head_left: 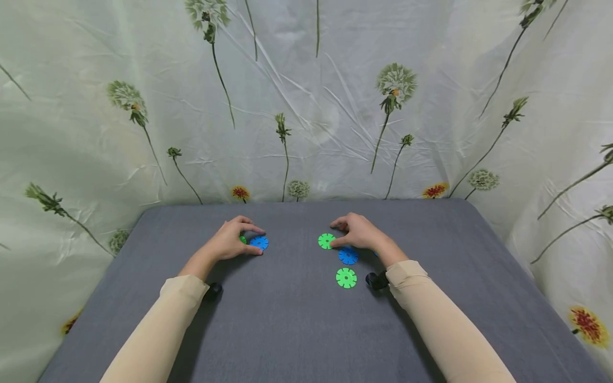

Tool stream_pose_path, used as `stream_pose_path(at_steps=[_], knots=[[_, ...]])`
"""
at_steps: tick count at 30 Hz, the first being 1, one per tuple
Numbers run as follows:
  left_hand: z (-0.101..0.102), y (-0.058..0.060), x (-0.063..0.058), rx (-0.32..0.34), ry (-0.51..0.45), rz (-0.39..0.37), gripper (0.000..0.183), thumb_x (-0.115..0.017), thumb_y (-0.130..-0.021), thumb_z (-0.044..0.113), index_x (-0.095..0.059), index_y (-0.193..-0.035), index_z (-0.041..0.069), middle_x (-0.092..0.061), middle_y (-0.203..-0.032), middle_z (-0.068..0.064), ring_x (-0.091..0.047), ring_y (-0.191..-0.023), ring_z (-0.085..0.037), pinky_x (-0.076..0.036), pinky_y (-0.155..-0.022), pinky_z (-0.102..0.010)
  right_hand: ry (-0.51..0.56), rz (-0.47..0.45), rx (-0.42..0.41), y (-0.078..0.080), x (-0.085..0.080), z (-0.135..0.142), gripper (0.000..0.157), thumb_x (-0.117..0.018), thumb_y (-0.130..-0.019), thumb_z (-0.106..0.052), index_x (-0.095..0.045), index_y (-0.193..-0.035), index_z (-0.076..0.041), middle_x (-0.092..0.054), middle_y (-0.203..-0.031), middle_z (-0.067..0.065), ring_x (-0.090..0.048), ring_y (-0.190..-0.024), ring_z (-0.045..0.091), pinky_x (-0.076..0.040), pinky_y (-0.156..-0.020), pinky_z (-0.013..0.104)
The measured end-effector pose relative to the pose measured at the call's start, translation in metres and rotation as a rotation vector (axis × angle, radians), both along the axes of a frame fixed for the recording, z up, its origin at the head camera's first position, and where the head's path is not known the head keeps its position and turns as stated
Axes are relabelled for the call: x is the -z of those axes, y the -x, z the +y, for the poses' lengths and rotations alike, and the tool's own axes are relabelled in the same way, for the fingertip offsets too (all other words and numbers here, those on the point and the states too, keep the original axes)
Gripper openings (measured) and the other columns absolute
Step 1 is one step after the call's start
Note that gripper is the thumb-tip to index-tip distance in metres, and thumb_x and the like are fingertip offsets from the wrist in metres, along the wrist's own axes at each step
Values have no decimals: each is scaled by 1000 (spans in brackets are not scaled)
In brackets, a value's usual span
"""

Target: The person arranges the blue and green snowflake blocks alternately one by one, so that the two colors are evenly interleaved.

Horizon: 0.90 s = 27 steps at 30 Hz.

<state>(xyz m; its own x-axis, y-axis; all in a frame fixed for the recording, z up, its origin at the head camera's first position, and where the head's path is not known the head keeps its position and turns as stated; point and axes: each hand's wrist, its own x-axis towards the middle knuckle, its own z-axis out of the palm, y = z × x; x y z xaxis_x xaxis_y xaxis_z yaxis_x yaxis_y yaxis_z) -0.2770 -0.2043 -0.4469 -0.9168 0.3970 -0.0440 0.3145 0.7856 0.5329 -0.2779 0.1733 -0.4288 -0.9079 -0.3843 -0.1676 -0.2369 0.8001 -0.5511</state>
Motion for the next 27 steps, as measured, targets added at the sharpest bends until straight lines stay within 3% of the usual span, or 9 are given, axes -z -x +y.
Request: stream_pose_path(at_steps=[7,27], knots=[[-1,-1,0,4,10,7,46,-93,-87,33,-81,-128,16,-56,-148,-21,-52,-139,-48,-44,-115,-68,2,-8,4,3,4,-2,52,-86,-94,-34,-73,-140,-13,-63,-133,19,-62,-124,38,-54,-107,53],[1,-1,0,5,19,-12,49,-92,-88,32,-80,-132,14,-55,-148,-21,-51,-140,-46,-45,-115,-66,52,-34,-28,5,10,1,55,-88,-91,-35,-74,-141,-17,-63,-138,20,-60,-134,43,-52,-112,57]])
